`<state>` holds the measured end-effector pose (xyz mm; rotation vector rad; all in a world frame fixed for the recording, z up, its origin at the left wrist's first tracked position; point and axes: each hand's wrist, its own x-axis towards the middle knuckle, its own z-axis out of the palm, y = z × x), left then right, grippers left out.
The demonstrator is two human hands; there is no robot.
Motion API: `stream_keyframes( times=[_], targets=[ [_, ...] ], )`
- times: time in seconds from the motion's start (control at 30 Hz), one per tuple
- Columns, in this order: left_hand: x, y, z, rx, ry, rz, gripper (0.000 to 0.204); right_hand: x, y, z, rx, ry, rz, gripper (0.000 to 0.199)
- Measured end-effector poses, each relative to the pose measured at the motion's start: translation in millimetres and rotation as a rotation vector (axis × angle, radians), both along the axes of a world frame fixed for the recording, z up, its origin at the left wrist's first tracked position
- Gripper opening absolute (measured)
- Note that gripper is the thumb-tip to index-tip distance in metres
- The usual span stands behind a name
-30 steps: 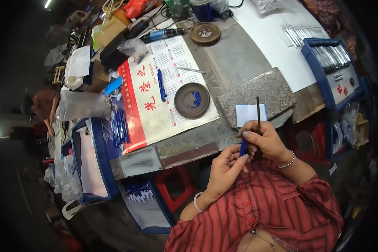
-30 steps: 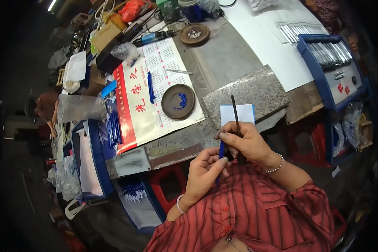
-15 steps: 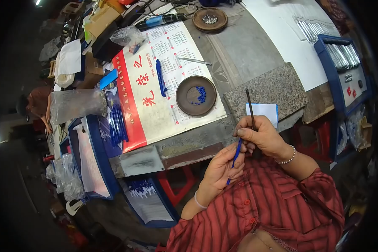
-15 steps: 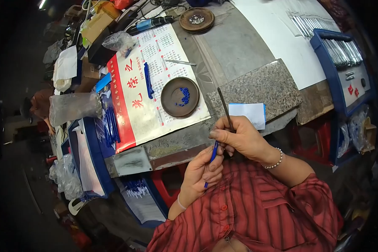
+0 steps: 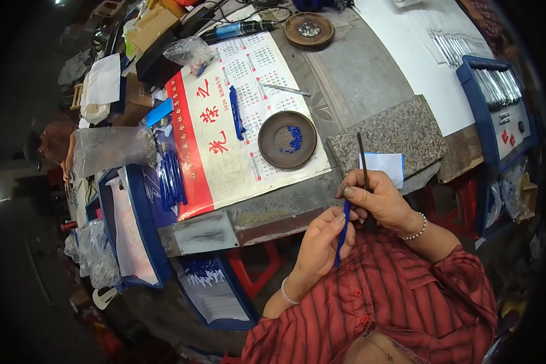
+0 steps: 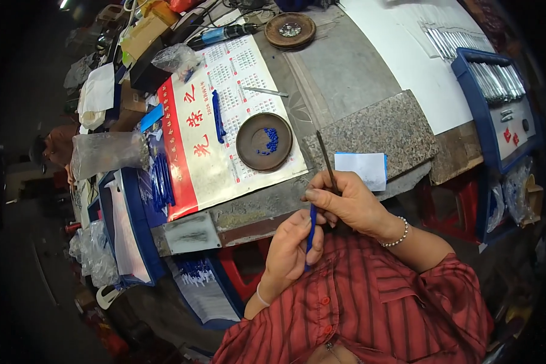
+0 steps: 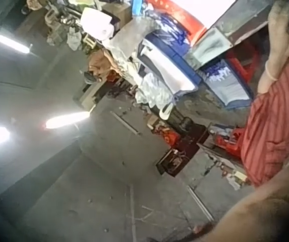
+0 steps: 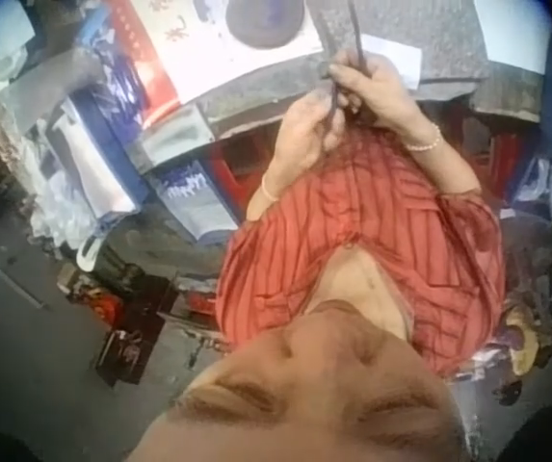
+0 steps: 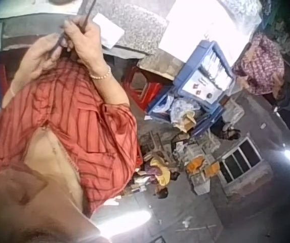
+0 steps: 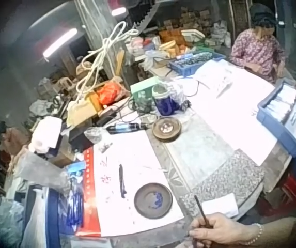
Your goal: The person is attaching small blue beads to a blue pen barrel using a handheld stylus tool.
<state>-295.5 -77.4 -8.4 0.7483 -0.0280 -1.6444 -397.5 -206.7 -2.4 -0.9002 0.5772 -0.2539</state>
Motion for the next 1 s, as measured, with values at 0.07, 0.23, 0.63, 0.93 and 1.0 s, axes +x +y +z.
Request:
stream_keyframes(
  times=[0.07, 0.23, 0.63, 0.93, 1.0],
  targets=[
    [-2.3, 1.9, 6.5, 0.058, -0.255, 0.049, 0.018, 0.9, 0.9, 1.1, -0.048, 0.017, -0.021, 0.019],
    [-3.7, 9.2, 14.4, 0.057, -1.005, 0.027, 0.018, -0.3, 3.6, 2.0, -0.048, 0.008, -0.006, 0.019],
    [10.0, 12.0, 15.4, -0.191, -1.834, 0.166, 0.029, 3.3, 9.8, 8.2, 0.002, 0.002, -0.032, 0.015],
    [9.8, 20.6, 11.9, -0.118, -1.59, 0.199, 0.023, 13.9, 13.0, 13.3, 0.005, 0.076, -0.004, 0.016],
    [11.0, 24.7, 11.2, -0.081, -1.495, 0.183, 0.02, 17.1, 12.9, 12.8, 0.005, 0.089, 0.031, 0.016]
  ],
)
